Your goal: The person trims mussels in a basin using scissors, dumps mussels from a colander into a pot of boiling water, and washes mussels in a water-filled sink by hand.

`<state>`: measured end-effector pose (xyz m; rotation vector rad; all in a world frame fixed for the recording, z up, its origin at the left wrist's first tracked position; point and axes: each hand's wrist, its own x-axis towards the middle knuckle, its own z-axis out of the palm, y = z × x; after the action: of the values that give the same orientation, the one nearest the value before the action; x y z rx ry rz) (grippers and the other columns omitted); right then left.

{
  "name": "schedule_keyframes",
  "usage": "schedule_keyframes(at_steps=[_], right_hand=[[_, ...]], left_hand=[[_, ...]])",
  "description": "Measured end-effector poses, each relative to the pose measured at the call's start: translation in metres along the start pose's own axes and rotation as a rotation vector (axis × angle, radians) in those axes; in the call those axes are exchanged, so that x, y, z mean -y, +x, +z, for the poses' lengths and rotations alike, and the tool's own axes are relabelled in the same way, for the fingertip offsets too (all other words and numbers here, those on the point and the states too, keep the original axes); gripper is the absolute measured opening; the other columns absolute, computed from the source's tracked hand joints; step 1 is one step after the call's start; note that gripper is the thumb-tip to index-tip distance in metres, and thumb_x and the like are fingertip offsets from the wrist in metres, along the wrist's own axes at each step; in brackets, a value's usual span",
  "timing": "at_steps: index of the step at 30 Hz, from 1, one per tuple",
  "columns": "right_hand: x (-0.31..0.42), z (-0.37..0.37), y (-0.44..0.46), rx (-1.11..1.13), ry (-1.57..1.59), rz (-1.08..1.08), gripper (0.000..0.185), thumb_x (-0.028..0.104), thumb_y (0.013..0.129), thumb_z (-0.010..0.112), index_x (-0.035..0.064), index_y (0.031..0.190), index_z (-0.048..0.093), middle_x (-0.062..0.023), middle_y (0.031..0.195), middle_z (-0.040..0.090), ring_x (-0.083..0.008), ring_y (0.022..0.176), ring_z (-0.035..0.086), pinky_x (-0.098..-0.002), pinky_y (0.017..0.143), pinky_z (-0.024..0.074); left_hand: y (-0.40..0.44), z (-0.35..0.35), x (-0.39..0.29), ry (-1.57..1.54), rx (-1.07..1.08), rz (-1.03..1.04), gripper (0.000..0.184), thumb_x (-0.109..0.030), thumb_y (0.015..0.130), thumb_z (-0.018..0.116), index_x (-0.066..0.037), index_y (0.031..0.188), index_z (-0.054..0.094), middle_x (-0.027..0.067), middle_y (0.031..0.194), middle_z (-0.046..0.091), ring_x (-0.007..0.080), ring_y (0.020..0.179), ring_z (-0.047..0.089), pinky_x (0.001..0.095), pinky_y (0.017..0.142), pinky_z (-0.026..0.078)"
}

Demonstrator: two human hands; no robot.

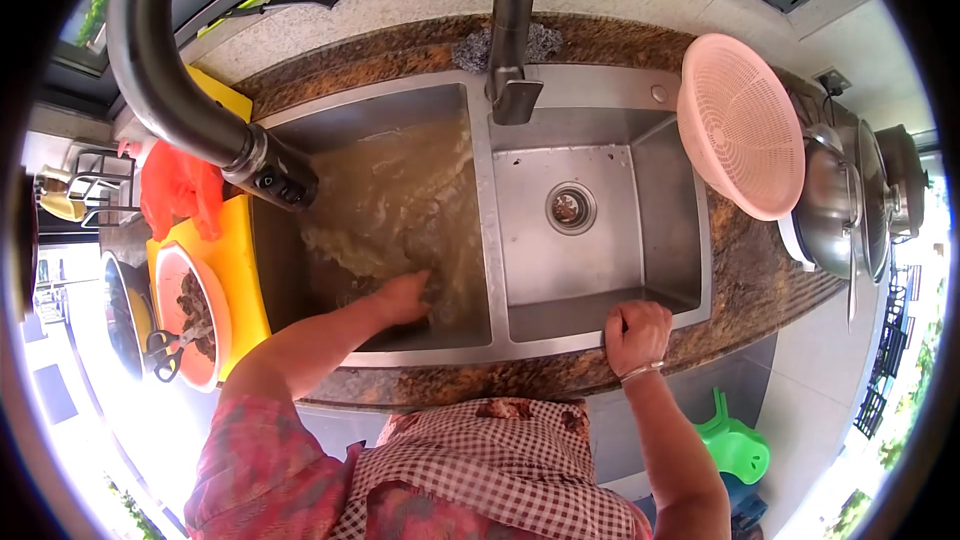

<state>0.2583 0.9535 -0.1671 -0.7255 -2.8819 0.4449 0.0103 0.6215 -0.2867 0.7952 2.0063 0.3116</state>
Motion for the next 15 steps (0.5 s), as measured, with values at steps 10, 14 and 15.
schedule_keyframes(at_steps=[10, 14, 15], right_hand=[[0.002, -0.002, 0.001, 0.018, 0.013, 0.004, 0.015, 0.02, 0.083, 0.061, 0.0086, 0.078, 0.069, -0.0097, 0.083, 0.068, -0.0328, 0.087, 0.061, -0.045, 0.089, 0.0428], [0.001, -0.002, 0.003, 0.007, 0.001, 0.001, 0.015, 0.02, 0.084, 0.061, 0.0092, 0.077, 0.069, -0.0096, 0.083, 0.068, -0.0327, 0.087, 0.061, -0.045, 0.088, 0.0426], [0.002, -0.001, 0.002, 0.0, 0.001, 0.0, 0.015, 0.02, 0.084, 0.061, 0.0094, 0.077, 0.069, -0.0096, 0.083, 0.068, -0.0326, 0.087, 0.061, -0.045, 0.088, 0.0426]], left_hand=[[0.049, -0.102, 0.0, 0.127, -0.594, -0.426, 0.088, -0.07, 0.084, 0.061, -0.015, 0.15, 0.044, 0.0253, 0.16, 0.02, 0.0451, 0.142, 0.031, 0.0483, 0.111, 0.039], [0.076, -0.079, 0.005, 0.05, -0.588, -0.362, 0.089, -0.07, 0.079, 0.066, -0.021, 0.15, 0.045, 0.0229, 0.16, 0.021, 0.0414, 0.143, 0.032, 0.0493, 0.112, 0.039], [0.072, -0.067, -0.008, 0.176, -0.511, -0.337, 0.087, -0.069, 0.078, 0.067, -0.021, 0.147, 0.048, 0.0226, 0.16, 0.02, 0.0413, 0.143, 0.032, 0.0492, 0.112, 0.039]])
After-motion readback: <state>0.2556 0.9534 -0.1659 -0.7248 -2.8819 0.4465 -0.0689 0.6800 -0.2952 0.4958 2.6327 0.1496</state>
